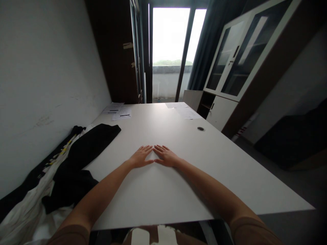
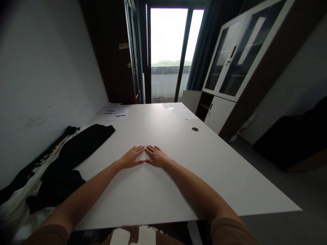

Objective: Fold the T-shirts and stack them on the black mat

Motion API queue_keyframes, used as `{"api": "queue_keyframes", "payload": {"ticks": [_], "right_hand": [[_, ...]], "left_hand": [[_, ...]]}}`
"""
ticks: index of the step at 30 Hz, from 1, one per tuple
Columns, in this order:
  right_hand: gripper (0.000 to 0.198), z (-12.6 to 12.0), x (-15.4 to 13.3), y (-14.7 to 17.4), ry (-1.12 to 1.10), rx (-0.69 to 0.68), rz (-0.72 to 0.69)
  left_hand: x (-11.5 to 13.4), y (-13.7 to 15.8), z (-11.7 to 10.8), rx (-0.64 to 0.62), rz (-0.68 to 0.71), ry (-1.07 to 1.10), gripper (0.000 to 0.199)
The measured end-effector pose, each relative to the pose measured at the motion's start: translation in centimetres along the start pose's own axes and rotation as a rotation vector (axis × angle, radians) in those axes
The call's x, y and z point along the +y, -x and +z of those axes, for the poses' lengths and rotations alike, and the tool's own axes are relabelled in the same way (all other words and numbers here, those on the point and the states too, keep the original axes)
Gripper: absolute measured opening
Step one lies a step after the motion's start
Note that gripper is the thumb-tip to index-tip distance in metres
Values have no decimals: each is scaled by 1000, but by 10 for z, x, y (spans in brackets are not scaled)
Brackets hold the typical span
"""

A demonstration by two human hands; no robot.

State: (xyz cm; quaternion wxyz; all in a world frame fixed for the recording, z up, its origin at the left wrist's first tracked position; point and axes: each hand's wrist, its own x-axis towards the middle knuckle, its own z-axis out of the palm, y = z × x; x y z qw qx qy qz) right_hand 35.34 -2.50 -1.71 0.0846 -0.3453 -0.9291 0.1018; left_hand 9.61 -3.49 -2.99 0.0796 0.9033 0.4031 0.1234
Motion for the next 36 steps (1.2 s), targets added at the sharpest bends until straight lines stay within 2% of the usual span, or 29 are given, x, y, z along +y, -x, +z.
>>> {"api": "queue_keyframes", "payload": {"ticks": [36], "right_hand": [[85, 0, 0, 0, -13, 11, -3]], "left_hand": [[-2, 0, 2, -2, -3, -2, 83]]}}
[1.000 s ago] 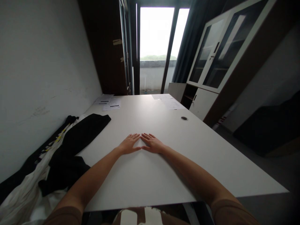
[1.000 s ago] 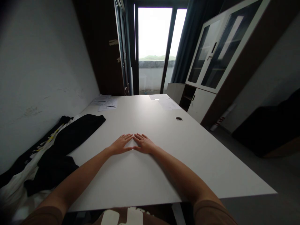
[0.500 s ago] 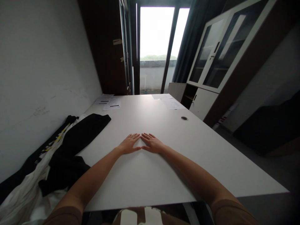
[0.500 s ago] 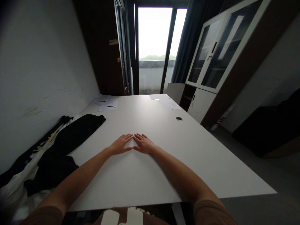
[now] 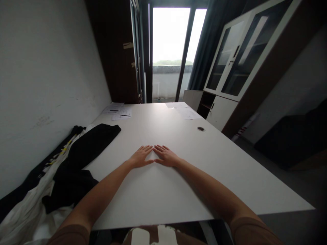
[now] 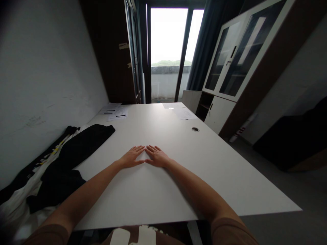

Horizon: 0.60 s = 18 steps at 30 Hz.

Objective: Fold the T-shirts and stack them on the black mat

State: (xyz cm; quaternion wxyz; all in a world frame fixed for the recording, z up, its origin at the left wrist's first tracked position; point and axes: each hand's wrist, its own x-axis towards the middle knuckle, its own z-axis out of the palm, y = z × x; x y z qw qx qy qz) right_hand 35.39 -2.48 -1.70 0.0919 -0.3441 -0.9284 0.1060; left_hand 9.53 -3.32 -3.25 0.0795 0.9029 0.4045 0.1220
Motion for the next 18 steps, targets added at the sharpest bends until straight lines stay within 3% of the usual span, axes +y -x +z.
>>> {"api": "queue_keyframes", "payload": {"ticks": [18], "right_hand": [[83, -2, -2, 1, -14, -1, 7]], "left_hand": [[1, 0, -1, 9, -1, 20, 82]]}}
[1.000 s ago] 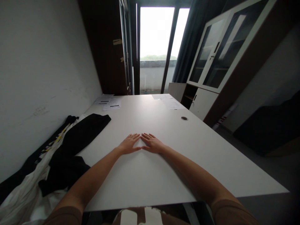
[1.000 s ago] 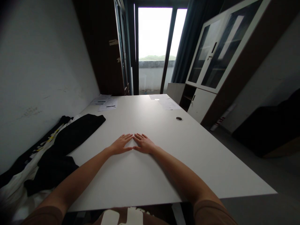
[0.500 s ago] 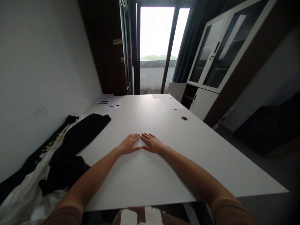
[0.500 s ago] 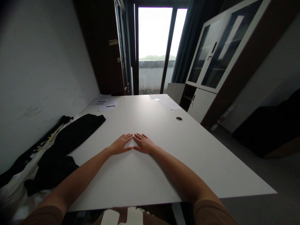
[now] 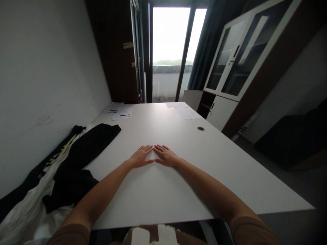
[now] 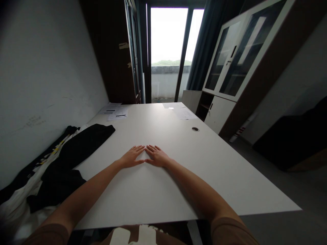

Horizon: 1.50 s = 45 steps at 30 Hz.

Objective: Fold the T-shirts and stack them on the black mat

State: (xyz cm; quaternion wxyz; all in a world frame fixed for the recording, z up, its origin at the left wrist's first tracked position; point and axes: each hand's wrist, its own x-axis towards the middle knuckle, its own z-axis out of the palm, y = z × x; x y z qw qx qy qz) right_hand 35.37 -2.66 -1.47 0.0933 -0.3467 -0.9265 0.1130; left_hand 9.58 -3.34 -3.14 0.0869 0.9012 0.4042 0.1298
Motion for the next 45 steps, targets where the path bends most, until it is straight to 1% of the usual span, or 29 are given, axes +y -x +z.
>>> {"api": "queue_keyframes", "payload": {"ticks": [45], "right_hand": [[85, 1, 1, -1, 1, -2, -1]], "left_hand": [[-1, 0, 1, -7, 0, -7, 83]]}}
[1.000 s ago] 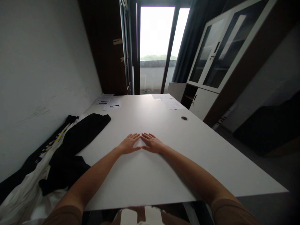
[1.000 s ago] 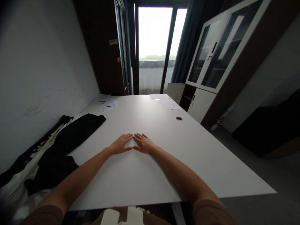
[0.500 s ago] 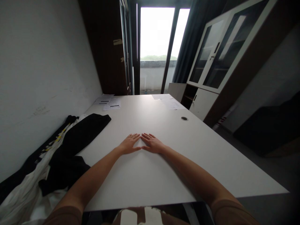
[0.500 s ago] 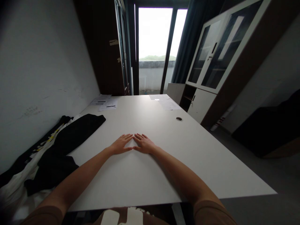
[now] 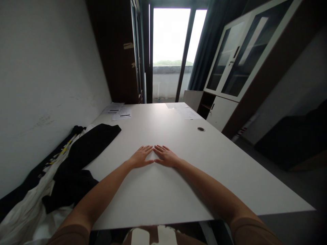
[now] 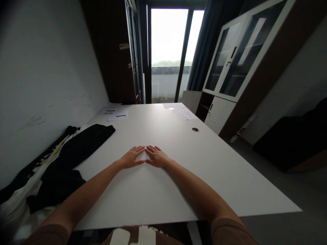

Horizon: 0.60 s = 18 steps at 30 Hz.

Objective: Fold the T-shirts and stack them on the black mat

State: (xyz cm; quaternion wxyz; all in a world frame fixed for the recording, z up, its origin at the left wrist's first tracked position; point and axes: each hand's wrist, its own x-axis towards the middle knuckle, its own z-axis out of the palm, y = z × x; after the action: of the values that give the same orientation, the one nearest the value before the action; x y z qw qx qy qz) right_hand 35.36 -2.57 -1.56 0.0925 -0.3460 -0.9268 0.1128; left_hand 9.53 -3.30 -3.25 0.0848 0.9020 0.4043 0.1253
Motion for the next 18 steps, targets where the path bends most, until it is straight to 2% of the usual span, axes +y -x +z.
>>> {"api": "queue_keyframes", "payload": {"ticks": [18], "right_hand": [[86, 2, 1, 0, 18, 9, -6]], "left_hand": [[2, 0, -2, -10, 3, -8, 83]]}}
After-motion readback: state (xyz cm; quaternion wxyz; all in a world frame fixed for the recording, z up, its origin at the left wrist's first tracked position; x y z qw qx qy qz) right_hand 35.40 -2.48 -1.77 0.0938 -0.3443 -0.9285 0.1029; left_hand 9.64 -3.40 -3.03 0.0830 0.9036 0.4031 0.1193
